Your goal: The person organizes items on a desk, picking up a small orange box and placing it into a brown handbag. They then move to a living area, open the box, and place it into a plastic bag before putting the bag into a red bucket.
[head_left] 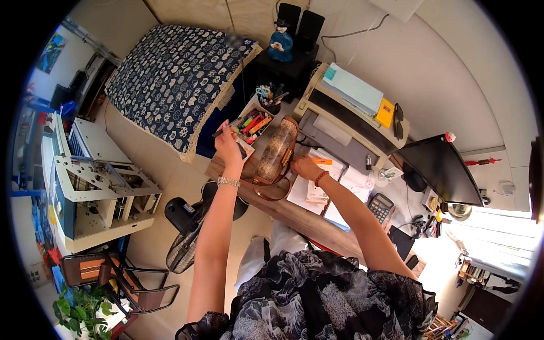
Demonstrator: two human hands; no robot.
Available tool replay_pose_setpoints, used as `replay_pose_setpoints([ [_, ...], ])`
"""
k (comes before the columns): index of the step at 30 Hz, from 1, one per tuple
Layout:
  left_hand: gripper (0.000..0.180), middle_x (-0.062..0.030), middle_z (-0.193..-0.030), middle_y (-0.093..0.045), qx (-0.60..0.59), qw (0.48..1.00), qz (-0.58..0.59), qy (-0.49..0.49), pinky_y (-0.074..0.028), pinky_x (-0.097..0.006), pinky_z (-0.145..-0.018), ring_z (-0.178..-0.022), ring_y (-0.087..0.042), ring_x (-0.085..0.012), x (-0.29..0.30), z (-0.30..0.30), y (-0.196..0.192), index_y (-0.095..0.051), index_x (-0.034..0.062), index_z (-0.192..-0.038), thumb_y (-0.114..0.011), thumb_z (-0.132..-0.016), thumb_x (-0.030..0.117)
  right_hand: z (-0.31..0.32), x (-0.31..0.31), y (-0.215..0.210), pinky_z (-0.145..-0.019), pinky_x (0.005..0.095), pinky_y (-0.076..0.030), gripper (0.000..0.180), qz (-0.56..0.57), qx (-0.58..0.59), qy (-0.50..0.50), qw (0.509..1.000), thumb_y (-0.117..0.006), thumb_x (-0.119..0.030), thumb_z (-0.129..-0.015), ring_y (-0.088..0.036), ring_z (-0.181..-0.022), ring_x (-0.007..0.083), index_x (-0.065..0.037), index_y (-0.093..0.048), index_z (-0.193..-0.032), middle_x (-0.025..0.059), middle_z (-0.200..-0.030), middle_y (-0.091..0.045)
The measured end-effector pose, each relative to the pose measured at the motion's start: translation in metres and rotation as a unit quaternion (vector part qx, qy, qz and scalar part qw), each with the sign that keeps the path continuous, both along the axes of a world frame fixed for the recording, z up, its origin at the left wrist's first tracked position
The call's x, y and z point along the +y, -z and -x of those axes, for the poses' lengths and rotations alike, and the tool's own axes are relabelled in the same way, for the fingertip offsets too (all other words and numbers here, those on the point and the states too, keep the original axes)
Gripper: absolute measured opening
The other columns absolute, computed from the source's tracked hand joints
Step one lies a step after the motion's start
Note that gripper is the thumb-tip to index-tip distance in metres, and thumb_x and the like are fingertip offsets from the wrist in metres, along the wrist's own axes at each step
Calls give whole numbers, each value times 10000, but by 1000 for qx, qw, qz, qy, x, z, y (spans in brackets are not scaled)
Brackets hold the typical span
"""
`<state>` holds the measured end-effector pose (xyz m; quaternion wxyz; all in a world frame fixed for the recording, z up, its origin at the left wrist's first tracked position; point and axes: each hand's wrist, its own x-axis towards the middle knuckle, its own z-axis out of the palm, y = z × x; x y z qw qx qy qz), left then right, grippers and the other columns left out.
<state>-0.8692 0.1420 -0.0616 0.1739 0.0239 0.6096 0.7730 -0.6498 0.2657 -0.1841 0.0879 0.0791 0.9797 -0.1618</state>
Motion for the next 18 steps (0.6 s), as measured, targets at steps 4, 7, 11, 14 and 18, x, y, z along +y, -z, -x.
replay_pose_setpoints([
  [4, 281, -49, -812, -652, 95, 989, 54, 98, -448, -221, -633, -671, -560, -78, 31, 13, 2, -583, 12, -1114, -497, -944, 219, -8, -5, -20, -722, 394, -439, 67, 89, 133, 24, 987, -625, -123, -765, -560, -824, 277, -66, -589, -764, 92, -833, -551],
  [7, 256, -71, -832, -673, 258, 934, 167, 182, -475, -258, -682, -766, -625, -131, 69, 23, -1, -596, 1, -1063, -489, -940, 198, -19, -7, -26, -705, 393, -458, 104, 64, 115, 53, 990, -661, -101, -735, -558, -835, 277, -52, -599, -802, 90, -842, -548],
  [11, 204, -90, -836, -676, 300, 868, 287, 274, -492, -307, -712, -768, -644, -198, 114, 29, 5, -619, 37, -1024, -489, -918, 154, -22, -16, -28, -741, 369, -443, 154, 71, 130, 108, 983, -664, -101, -726, -554, -886, 256, -71, -642, -876, 81, -863, -557],
  [14, 200, -110, -832, -670, 369, 835, 317, 259, -501, -337, -695, -749, -650, -222, 121, 52, 30, -617, 30, -1013, -484, -914, 142, -16, -25, -28, -781, 362, -437, 125, 60, 126, 116, 983, -653, -98, -717, -545, -939, 241, -74, -653, -839, 77, -906, -568],
  [18, 151, -158, -835, -656, 455, 788, 304, 283, -499, -374, -683, -747, -642, -290, 138, 63, 25, -635, 20, -948, -516, -871, 73, -19, -21, -20, -796, 347, -425, 166, 8, 126, 165, 978, -612, -33, -690, -531, -948, 233, -86, -663, -839, 74, -904, -568],
])
